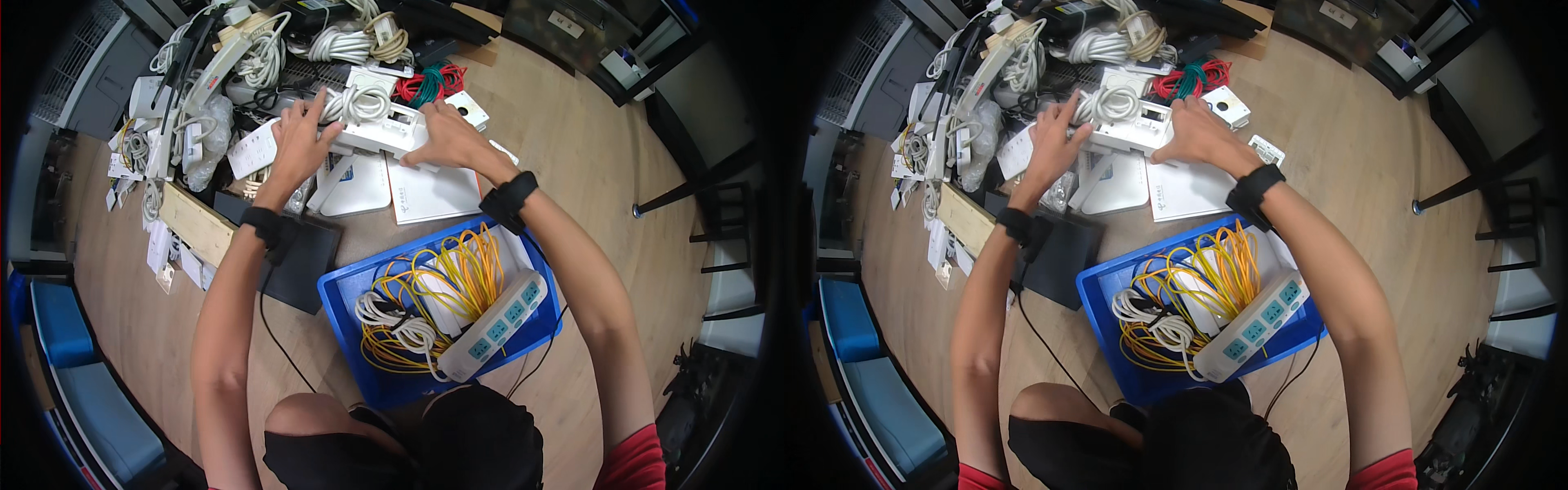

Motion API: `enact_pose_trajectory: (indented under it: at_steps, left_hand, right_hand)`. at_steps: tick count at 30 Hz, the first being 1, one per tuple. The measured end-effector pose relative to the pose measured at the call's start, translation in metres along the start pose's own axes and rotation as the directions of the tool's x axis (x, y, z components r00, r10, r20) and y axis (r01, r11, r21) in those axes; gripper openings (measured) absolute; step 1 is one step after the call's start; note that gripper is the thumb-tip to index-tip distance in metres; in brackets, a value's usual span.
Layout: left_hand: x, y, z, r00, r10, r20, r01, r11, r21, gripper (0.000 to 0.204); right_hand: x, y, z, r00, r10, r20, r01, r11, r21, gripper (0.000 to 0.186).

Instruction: Gather cables and power strips from the floor into a blue tray and place them into bins on a table.

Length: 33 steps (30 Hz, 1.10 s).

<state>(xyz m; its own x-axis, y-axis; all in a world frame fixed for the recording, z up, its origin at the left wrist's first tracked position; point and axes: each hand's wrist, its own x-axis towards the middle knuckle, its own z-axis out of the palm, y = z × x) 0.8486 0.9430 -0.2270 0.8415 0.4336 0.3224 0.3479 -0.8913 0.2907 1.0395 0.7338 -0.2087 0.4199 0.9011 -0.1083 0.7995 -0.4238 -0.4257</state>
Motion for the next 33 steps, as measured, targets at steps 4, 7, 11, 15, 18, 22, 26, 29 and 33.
enact_pose_trajectory:
  at_steps: [4,7,11,15,18,22,26,29,33]
  left_hand:
    - [-0.029,0.024,-0.01,0.996,0.076,-0.053,-0.081,0.993,-0.09,0.063]
    - [-0.051,0.025,-0.029,1.0,0.022,-0.001,-0.022,0.993,-0.113,0.048]
    - [-0.092,0.066,-0.047,0.986,0.146,-0.077,-0.13,0.975,0.182,0.035]
    - [-0.133,0.107,-0.072,0.986,0.114,-0.123,-0.112,0.993,0.019,0.037]
    - [-0.165,0.139,-0.093,0.987,0.093,-0.133,-0.116,0.979,-0.17,0.044]
    - [-0.209,0.175,-0.111,0.985,0.137,-0.104,-0.161,0.948,-0.273,0.048]
    - [-0.244,0.196,-0.098,0.992,0.128,-0.011,-0.121,0.902,-0.414,0.046]
    - [-0.267,0.209,-0.086,0.998,0.02,0.052,0.01,0.855,-0.518,0.04]
    - [-0.309,0.205,-0.048,0.999,-0.036,0.035,0.049,0.853,-0.52,0.038]
  right_hand:
    - [-0.04,0.011,0.002,0.984,-0.119,-0.134,0.117,0.993,-0.018,0.095]
    - [-0.064,-0.007,0.0,0.985,-0.138,-0.103,0.136,0.99,-0.026,0.093]
    - [-0.105,-0.02,0.003,0.957,-0.221,-0.189,0.217,0.975,-0.043,0.078]
    - [-0.166,-0.03,-0.009,0.963,-0.203,-0.175,0.211,0.977,0.025,0.08]
    - [-0.222,-0.042,-0.028,0.977,-0.145,-0.156,0.16,0.983,0.09,0.082]
    - [-0.286,-0.036,-0.042,0.99,-0.116,-0.074,0.12,0.992,0.05,0.088]
    - [-0.328,-0.01,-0.023,0.991,-0.115,-0.072,0.122,0.987,0.108,0.091]
    - [-0.343,-0.005,-0.014,0.99,-0.12,-0.075,0.128,0.984,0.124,0.09]
    - [-0.342,0.004,-0.006,0.986,-0.166,-0.015,0.166,0.976,0.139,0.088]
